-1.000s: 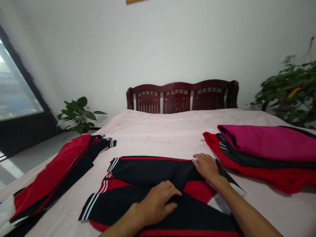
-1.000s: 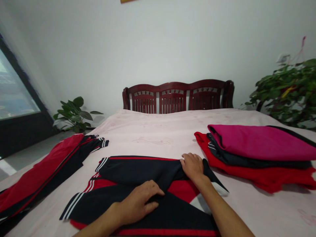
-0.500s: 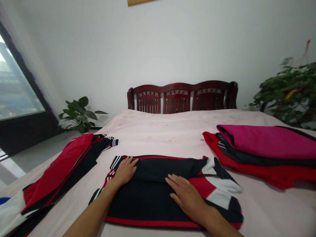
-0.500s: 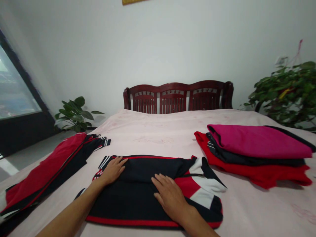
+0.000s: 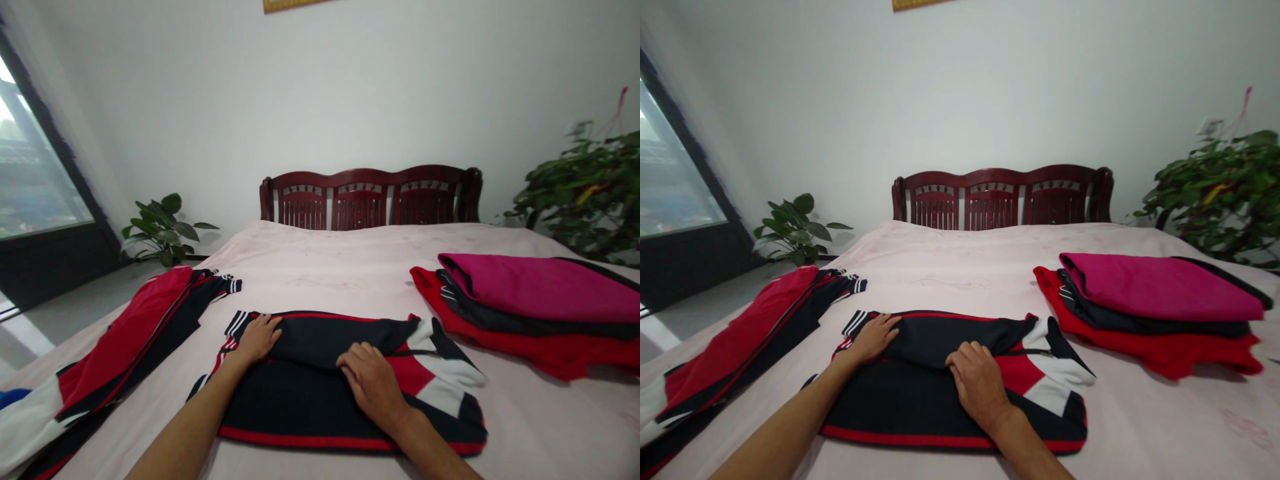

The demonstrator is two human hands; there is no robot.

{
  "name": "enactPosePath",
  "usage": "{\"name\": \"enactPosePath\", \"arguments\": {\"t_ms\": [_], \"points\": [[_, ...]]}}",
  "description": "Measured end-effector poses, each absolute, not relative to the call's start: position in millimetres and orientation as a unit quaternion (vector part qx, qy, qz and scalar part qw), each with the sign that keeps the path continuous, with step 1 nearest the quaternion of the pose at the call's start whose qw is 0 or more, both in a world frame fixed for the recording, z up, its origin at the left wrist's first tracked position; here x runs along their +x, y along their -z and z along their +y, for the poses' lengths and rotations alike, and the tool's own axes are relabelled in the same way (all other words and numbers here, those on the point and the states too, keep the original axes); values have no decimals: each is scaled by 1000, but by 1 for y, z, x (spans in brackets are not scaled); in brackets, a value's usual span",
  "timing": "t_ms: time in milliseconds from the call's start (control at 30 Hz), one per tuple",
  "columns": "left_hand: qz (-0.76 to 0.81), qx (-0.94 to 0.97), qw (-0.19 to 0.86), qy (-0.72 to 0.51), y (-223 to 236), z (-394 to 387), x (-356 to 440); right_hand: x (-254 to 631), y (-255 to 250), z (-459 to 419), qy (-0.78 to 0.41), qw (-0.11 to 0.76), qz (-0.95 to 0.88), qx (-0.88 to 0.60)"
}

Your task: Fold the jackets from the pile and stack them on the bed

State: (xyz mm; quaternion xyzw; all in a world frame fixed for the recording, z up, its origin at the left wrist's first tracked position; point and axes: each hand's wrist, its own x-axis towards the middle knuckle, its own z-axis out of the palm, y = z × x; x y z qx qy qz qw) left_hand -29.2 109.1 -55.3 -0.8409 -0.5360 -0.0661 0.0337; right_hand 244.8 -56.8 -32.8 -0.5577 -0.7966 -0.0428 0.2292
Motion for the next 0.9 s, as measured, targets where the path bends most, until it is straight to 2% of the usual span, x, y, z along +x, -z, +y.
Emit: {"name": "enactPosePath", "arguments": {"t_ms": [167, 400, 500, 633, 900], "points": [[-547, -833, 37, 74, 55, 104, -27, 267, 31, -75, -49, 197, -838, -507], [-583, -800, 80, 112, 36, 93, -24, 254, 15, -39, 16, 252, -756, -604], [-640, -758, 95, 82, 42, 90, -29, 269, 31, -16, 52, 171, -715, -676], [-682, -728, 52, 43, 57, 88, -37, 311, 60, -3, 25, 67, -665, -744], [-739, -668, -3, 84, 65, 84, -44, 364, 75, -7, 82, 48, -611, -786]]}}
